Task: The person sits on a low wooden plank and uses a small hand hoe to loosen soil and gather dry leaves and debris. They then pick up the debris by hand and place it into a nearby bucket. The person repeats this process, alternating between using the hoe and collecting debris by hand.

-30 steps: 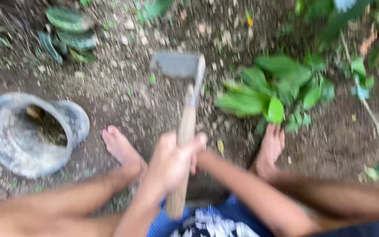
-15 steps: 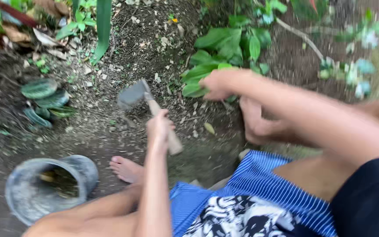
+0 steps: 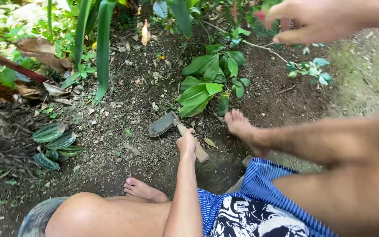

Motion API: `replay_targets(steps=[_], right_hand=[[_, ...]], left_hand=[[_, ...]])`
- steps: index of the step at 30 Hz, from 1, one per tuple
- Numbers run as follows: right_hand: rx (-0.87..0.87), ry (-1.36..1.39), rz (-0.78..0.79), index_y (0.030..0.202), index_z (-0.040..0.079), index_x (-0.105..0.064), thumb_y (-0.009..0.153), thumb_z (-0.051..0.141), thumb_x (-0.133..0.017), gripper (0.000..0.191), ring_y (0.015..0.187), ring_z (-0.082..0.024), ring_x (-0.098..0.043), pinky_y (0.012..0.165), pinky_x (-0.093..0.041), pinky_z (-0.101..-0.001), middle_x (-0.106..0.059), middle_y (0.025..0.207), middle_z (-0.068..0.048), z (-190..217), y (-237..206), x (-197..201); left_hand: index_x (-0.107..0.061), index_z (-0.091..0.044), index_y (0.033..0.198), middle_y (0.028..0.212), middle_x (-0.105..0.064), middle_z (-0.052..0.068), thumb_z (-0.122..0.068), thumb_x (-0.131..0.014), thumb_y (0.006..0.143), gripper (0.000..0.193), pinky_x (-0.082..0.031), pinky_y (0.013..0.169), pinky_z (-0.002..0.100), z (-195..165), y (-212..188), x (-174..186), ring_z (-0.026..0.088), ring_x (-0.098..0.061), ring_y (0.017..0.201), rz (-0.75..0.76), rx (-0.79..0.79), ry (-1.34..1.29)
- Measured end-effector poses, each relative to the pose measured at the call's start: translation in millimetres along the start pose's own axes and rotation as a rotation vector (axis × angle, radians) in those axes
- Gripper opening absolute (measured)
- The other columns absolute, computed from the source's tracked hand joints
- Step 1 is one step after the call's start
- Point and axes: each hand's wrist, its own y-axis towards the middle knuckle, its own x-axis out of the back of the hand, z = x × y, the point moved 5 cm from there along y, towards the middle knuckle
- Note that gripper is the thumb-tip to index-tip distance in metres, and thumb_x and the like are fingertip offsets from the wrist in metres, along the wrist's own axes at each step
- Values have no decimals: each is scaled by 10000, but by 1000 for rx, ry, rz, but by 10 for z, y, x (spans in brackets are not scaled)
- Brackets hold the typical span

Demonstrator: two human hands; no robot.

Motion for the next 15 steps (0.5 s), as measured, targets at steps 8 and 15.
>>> replay_targets(steps=[8,15], right_hand=[[-171,152,249,1319,178,-673,927,368,-648,436,1038,-349,-720,928,-569,-491,-740,1179,-130,-38,416,-1669],[-309,373,-41,1391,119,-592,792,330,-815,673,1022,-420,-657,847,-542,-506,-623,1244,-192,35,770,-2875]], left_hand=[[-749,78,1027,1081,-713,301,-480,-757,784,608,-528,941,460,162,137,255,392,-695,1051,-234,-85,562],[-787,-37,993,1001,-762,225,-535,-735,779,544,-553,905,470,292,5,773,379,-746,973,-212,-136,873]])
